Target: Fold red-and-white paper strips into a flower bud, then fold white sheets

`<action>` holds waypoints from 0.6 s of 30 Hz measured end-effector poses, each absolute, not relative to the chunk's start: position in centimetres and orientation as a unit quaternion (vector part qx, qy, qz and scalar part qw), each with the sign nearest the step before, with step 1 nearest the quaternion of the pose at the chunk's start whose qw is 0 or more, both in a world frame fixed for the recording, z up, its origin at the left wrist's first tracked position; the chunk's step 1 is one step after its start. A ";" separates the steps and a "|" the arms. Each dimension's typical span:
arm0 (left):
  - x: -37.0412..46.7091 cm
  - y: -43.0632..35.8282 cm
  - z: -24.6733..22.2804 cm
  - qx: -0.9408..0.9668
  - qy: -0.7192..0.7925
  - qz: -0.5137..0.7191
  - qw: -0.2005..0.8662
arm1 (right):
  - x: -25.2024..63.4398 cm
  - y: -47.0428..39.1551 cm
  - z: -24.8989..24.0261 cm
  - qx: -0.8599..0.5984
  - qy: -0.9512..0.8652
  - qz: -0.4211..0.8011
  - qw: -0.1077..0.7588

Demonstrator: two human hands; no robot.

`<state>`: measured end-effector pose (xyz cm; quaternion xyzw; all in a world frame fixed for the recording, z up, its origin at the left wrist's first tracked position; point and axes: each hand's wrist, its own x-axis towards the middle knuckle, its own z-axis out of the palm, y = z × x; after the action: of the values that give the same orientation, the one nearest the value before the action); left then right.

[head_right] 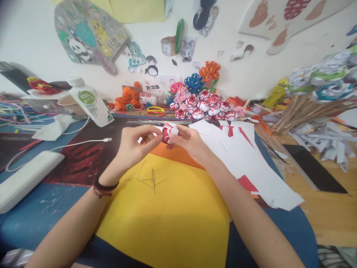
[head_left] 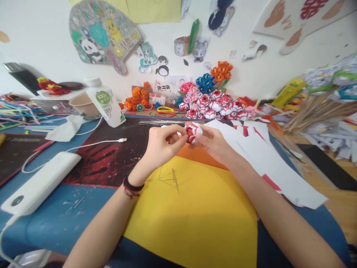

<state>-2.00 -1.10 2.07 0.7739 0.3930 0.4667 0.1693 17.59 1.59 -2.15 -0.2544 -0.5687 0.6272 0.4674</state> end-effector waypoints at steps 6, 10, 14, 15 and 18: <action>-1.8 -1.5 2.4 0.758 0.391 0.484 0.194 | 17.2 1.3 -1.7 -0.254 -0.544 0.634 0.488; -1.8 -1.5 2.4 0.749 0.394 0.487 0.217 | 17.3 1.3 -1.8 -0.261 -0.547 0.633 0.482; -1.9 -1.2 2.2 0.758 0.397 0.481 0.191 | 17.5 1.5 -1.9 -0.270 -0.549 0.631 0.477; -1.9 -1.1 2.1 0.762 0.398 0.478 0.180 | 17.6 1.5 -2.0 -0.272 -0.550 0.633 0.473; -1.9 -1.1 2.1 0.774 0.392 0.472 0.160 | 17.8 1.6 -2.2 -0.273 -0.554 0.646 0.448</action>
<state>-1.94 -1.06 2.15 0.7738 0.3916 0.4716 0.1596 17.85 1.62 -2.18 -0.2728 -0.5544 0.6458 0.4484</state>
